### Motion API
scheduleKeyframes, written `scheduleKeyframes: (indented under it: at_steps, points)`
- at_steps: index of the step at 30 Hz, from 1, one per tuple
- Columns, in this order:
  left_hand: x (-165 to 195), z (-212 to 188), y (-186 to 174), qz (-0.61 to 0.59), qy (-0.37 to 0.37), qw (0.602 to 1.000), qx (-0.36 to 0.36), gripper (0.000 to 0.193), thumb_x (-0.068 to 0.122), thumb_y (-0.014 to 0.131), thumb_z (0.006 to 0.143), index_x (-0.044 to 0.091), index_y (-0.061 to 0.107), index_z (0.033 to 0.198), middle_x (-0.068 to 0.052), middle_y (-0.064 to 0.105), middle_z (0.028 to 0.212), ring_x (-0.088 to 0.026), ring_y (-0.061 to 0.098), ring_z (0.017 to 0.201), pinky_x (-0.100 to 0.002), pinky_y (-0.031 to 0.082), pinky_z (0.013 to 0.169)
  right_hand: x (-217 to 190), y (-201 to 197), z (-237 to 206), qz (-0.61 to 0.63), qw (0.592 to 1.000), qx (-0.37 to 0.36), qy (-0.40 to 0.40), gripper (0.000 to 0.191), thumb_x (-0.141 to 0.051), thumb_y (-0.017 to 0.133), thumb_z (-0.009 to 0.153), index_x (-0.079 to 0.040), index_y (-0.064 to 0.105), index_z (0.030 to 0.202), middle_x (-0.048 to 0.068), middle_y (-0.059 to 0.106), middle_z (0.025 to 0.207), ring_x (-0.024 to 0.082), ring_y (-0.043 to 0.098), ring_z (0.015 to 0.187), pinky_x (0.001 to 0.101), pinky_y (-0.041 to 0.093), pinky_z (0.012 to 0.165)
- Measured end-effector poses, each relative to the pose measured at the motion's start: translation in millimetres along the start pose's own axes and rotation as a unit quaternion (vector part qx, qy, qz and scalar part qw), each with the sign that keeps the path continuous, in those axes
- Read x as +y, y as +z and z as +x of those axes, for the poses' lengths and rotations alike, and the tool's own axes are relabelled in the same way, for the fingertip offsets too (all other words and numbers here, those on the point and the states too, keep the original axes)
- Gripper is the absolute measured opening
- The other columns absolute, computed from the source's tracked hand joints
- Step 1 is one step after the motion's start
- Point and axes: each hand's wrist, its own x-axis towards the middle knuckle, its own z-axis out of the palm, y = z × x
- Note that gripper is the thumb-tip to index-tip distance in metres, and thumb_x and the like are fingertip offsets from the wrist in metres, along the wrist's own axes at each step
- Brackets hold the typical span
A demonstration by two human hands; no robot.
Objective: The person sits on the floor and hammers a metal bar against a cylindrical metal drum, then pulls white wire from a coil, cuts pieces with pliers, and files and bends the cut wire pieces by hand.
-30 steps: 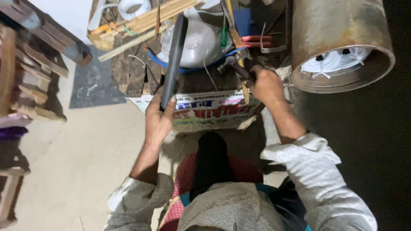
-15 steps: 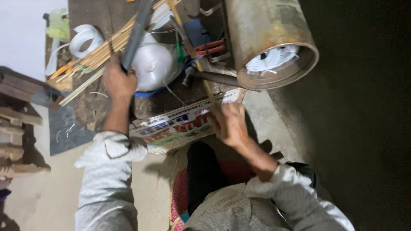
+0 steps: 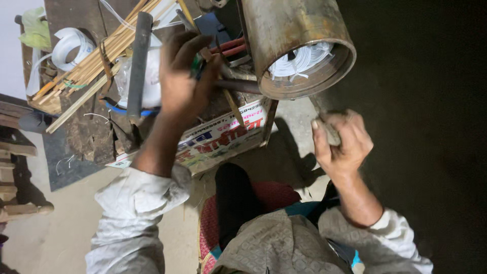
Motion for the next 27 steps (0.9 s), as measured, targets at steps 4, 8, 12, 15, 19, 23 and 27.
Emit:
scheduleKeyframes:
  at_steps: [4, 8, 12, 15, 19, 23, 27]
  points:
    - [50.7, 36.0, -4.1, -0.123, 0.076, 0.990, 0.002, 0.026, 0.018, 0.070, 0.110, 0.005, 0.063, 0.132, -0.014, 0.065, 0.129, -0.030, 0.065, 0.119, -0.037, 0.056, 0.101, -15.8, 8.4, 57.2, -0.038, 0.990, -0.038, -0.132, 0.025, -0.001, 0.081, 0.095, 0.003, 0.067, 0.115, 0.018, 0.071, 0.113, 0.036, 0.070, 0.112, 0.0453, 0.054, 0.103]
    - [76.5, 71.8, 5.5, -0.179, 0.184, 0.966, -0.005, 0.022, 0.018, 0.073, 0.111, 0.003, 0.064, 0.125, -0.013, 0.068, 0.110, -0.028, 0.066, 0.097, -0.038, 0.052, 0.082, -20.1, 26.8, 86.5, -0.107, 0.976, -0.104, -0.159, 0.031, -0.004, 0.078, 0.095, 0.004, 0.066, 0.122, 0.020, 0.071, 0.117, 0.038, 0.068, 0.121, 0.0450, 0.053, 0.103]
    - [84.4, 98.4, 24.9, -0.231, 0.207, 0.948, -0.068, 0.019, 0.020, 0.072, 0.108, 0.002, 0.069, 0.112, -0.010, 0.066, 0.084, -0.021, 0.061, 0.069, -0.036, 0.042, 0.062, -17.0, 39.4, 95.8, -0.160, 0.966, -0.152, -0.132, 0.031, -0.004, 0.075, 0.084, 0.002, 0.070, 0.114, 0.018, 0.071, 0.103, 0.036, 0.069, 0.101, 0.0462, 0.053, 0.086]
    - [79.1, 113.8, 42.2, -0.280, 0.206, 0.928, -0.132, 0.023, 0.025, 0.063, 0.108, 0.005, 0.070, 0.115, -0.004, 0.065, 0.080, -0.011, 0.060, 0.062, -0.027, 0.042, 0.057, -16.1, 44.0, 99.2, -0.157, 0.969, -0.140, -0.127, 0.025, -0.002, 0.074, 0.081, -0.002, 0.068, 0.105, 0.015, 0.071, 0.099, 0.034, 0.069, 0.095, 0.0457, 0.054, 0.083]
    - [63.8, 119.4, 64.3, -0.336, 0.255, 0.898, -0.126, 0.025, 0.031, 0.058, 0.117, 0.010, 0.070, 0.114, 0.001, 0.070, 0.092, -0.007, 0.069, 0.076, -0.023, 0.053, 0.065, -10.8, 47.9, 102.0, -0.164, 0.970, -0.134, -0.119, 0.027, 0.002, 0.072, 0.082, -0.002, 0.069, 0.108, 0.012, 0.070, 0.096, 0.032, 0.070, 0.092, 0.0440, 0.055, 0.081]
    - [52.8, 136.3, 89.5, -0.124, 0.445, 0.886, 0.048, 0.019, 0.022, 0.064, 0.111, 0.008, 0.076, 0.112, -0.002, 0.067, 0.085, -0.015, 0.062, 0.069, -0.033, 0.041, 0.057, 2.7, 57.2, 103.9, -0.161, 0.972, -0.132, -0.107, 0.028, 0.001, 0.072, 0.077, -0.002, 0.068, 0.104, 0.013, 0.069, 0.091, 0.033, 0.069, 0.086, 0.0441, 0.055, 0.077]
    - [59.8, 121.3, 79.9, -0.262, 0.250, 0.927, -0.099, 0.027, 0.029, 0.071, 0.112, 0.006, 0.073, 0.099, -0.004, 0.064, 0.083, -0.016, 0.061, 0.068, -0.035, 0.043, 0.062, -0.1, 58.7, 96.2, -0.168, 0.973, -0.119, -0.101, 0.024, 0.002, 0.072, 0.079, -0.004, 0.068, 0.102, 0.011, 0.069, 0.090, 0.031, 0.070, 0.085, 0.0436, 0.055, 0.074]
